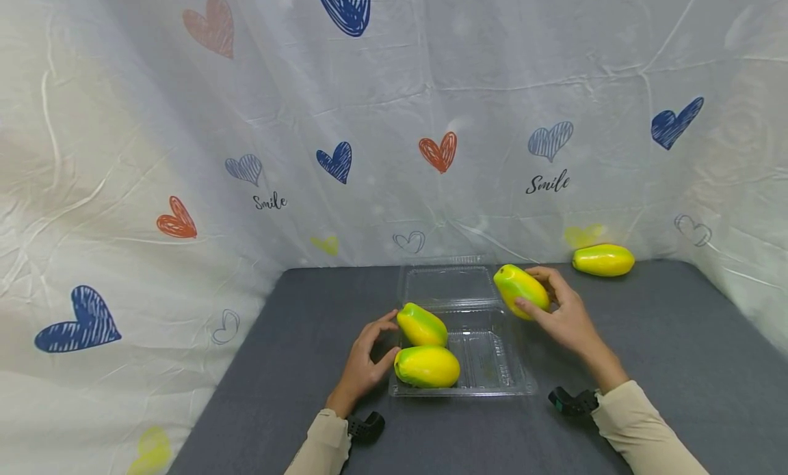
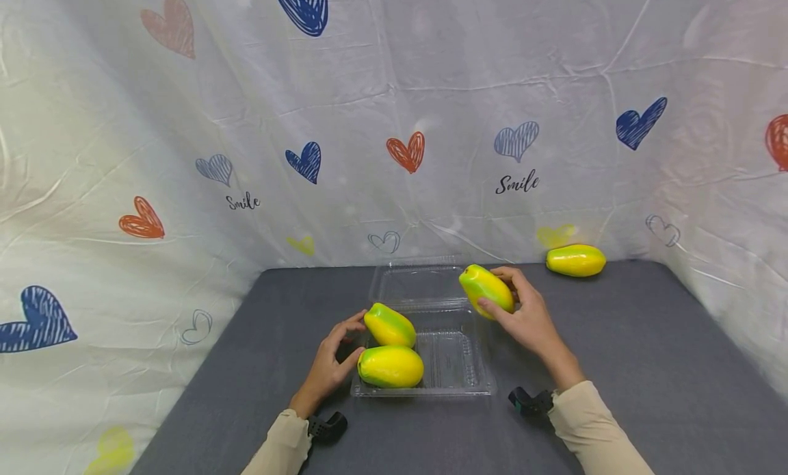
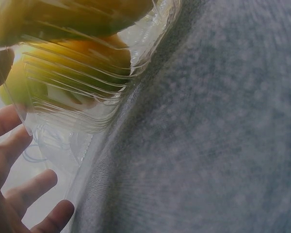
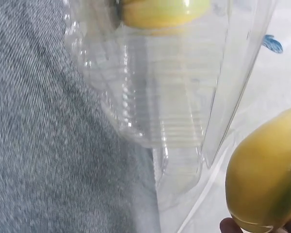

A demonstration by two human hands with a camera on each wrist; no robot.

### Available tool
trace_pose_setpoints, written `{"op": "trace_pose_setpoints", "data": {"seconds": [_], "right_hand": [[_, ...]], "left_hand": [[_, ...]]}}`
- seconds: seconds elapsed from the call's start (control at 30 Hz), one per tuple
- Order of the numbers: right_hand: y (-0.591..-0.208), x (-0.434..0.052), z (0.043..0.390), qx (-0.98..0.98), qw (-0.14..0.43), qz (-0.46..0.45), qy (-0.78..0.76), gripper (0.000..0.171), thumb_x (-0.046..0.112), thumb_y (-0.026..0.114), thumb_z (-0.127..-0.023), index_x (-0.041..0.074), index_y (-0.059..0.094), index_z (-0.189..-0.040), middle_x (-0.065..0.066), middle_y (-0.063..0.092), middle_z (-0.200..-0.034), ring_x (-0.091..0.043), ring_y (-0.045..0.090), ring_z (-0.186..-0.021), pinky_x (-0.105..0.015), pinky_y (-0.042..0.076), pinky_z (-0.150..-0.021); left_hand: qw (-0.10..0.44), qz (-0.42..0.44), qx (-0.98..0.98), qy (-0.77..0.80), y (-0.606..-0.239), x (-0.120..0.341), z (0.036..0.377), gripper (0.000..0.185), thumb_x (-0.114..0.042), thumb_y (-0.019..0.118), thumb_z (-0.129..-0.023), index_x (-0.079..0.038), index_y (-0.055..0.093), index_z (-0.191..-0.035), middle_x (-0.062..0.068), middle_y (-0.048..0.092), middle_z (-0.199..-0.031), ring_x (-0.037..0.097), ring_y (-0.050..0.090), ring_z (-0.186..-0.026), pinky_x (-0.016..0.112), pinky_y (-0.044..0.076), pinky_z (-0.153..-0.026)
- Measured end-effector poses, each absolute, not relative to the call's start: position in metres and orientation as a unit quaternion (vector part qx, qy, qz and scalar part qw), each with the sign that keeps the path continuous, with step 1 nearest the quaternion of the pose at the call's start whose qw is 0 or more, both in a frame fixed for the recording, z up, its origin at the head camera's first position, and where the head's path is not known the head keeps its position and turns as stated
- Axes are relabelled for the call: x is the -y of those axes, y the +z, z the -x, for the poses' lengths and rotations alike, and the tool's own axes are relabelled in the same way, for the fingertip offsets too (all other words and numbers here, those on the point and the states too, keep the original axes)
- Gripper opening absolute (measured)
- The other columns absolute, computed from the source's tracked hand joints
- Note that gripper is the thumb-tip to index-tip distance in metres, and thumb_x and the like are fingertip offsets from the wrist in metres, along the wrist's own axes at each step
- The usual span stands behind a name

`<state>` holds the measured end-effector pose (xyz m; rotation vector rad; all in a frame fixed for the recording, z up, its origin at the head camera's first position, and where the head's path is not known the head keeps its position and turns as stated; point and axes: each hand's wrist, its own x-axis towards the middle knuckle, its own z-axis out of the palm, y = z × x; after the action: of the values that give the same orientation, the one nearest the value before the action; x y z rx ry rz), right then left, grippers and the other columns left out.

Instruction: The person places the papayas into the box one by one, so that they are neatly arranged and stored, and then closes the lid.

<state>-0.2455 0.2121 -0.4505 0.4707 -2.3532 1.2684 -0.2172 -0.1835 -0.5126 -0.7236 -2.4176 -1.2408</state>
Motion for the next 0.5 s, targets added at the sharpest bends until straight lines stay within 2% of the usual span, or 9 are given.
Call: {"op": "trace_pose_setpoints", "data": {"seconds": [0.2,0.4,0.5], "right_hand": [[-0.447,-0.203,0.241,0.848,0.208,-0.182,0.453,0.052,0.017,0.076,-0.092,0.012,0.052,-0.138,-0.009,0.065,-0.122,-0.002,0.054,-0.099,-0.021,0.043,-0.084],[-0.443,-0.191,0.235,0.852,0.184,-0.192,0.451,0.052,0.021,0.074,-0.094,0.015,0.051,-0.14,-0.007,0.065,-0.121,-0.013,0.055,-0.095,-0.036,0.046,-0.08],[-0.444,-0.184,0.234,0.85,0.173,-0.201,0.454,0.052,0.022,0.073,-0.094,0.016,0.051,-0.14,-0.006,0.065,-0.121,-0.014,0.054,-0.094,-0.039,0.046,-0.08]], "left_hand": [[0.165,0.253,0.849,-0.434,-0.513,0.183,0.216,0.037,-0.028,0.067,-0.096,-0.025,0.058,-0.131,-0.001,0.048,-0.158,0.023,0.05,-0.14,0.05,0.048,-0.104],[0.172,0.262,0.843,-0.438,-0.513,0.183,0.216,0.037,-0.025,0.068,-0.095,-0.024,0.058,-0.131,0.0,0.049,-0.158,0.025,0.05,-0.139,0.054,0.048,-0.102],[0.173,0.264,0.839,-0.442,-0.514,0.183,0.217,0.036,-0.024,0.067,-0.095,-0.023,0.059,-0.131,0.0,0.049,-0.158,0.026,0.05,-0.14,0.056,0.048,-0.102]]}}
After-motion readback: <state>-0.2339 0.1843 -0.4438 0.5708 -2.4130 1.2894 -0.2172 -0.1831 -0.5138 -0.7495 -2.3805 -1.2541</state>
